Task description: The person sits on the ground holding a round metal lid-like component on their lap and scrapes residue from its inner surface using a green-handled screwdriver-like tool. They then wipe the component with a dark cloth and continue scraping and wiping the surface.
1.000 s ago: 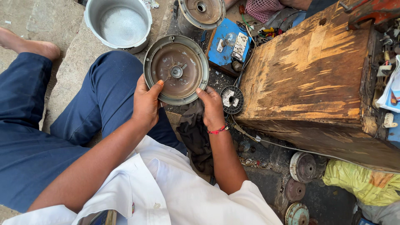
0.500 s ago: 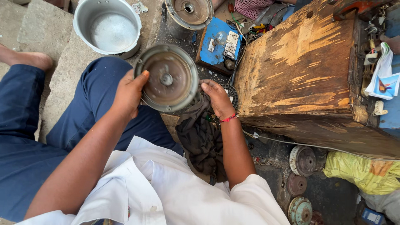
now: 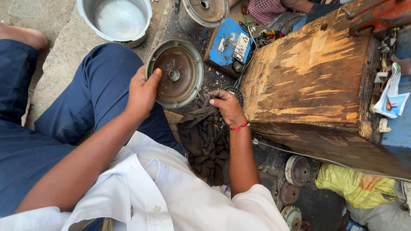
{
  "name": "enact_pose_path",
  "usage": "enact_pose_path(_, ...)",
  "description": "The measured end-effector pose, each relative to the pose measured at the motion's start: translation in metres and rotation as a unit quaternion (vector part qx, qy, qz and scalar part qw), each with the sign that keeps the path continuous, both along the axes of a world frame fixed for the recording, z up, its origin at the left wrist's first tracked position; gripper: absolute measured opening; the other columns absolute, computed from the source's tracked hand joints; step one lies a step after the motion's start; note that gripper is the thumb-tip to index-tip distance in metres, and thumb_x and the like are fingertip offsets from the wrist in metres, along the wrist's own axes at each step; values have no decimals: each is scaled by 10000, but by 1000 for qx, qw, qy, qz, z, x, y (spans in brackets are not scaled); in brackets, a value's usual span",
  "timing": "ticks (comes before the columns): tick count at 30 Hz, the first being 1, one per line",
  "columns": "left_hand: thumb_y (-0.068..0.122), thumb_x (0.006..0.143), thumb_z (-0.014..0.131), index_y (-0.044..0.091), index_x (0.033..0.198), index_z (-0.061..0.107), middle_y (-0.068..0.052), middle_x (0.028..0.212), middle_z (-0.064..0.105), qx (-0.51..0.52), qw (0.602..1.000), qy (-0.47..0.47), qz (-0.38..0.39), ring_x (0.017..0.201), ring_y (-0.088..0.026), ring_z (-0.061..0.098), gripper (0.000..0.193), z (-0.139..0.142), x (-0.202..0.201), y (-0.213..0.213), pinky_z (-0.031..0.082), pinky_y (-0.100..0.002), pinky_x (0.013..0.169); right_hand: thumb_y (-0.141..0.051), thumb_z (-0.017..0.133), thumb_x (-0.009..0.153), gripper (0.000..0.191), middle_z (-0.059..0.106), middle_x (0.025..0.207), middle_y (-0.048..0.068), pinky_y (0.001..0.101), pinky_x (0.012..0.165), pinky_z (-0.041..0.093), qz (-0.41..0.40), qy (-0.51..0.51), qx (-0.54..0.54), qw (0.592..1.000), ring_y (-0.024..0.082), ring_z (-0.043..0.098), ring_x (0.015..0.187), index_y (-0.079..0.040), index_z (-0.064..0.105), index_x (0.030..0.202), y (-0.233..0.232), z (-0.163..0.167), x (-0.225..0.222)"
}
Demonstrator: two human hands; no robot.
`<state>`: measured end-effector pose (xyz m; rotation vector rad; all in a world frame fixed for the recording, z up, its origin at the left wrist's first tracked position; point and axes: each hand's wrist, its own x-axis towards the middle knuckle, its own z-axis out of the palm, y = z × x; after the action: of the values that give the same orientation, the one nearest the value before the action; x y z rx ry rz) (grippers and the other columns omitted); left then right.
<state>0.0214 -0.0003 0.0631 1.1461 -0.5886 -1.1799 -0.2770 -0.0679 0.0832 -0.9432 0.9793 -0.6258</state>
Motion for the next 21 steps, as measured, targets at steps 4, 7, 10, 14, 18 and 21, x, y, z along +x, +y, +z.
enact_pose_path(4,241,1065,611,0,1332,623,-28,1075,695,-22,997,-73,9,975,-93,607,360,8,-5,4,515,-271,893,42,695,930,233,741,1073,90,312,910,575,31,-8,-50,998,154,706,972,42,701,1162,4,1,7)
enact_pose_path(7,252,1056,607,7,1360,603,-34,1082,703,-12,995,-96,21,984,-100,616,390,15,-5,4,513,-279,900,15,686,943,229,748,1074,81,306,903,578,59,35,-86,994,146,708,966,29,703,1170,6,0,17)
enact_pose_path(10,248,1046,602,15,1377,594,-38,1086,702,5,997,-74,21,983,-99,616,405,20,-3,4,512,-279,899,-7,678,980,195,746,1084,61,290,905,564,75,86,-153,982,121,690,989,13,709,1172,5,1,26)
enact_pose_path(14,230,1031,601,10,1351,608,-38,1092,702,28,999,-4,24,969,-97,613,388,21,-2,3,519,-280,887,-14,650,1002,185,732,1047,32,277,875,548,100,185,-231,950,106,666,968,-12,726,1171,2,11,39)
enact_pose_path(18,220,1024,596,8,1345,611,-37,1100,703,41,999,12,33,968,-92,612,385,17,-1,3,516,-278,887,-1,669,948,190,737,980,45,285,839,566,150,339,-403,837,152,731,928,-50,742,1116,3,30,55)
enact_pose_path(21,223,1026,593,8,1342,612,-38,1094,702,43,999,9,29,967,-93,610,383,15,-1,3,513,-276,889,-10,650,937,209,712,976,73,296,813,576,138,359,-380,841,195,758,901,-69,734,1119,8,43,70)
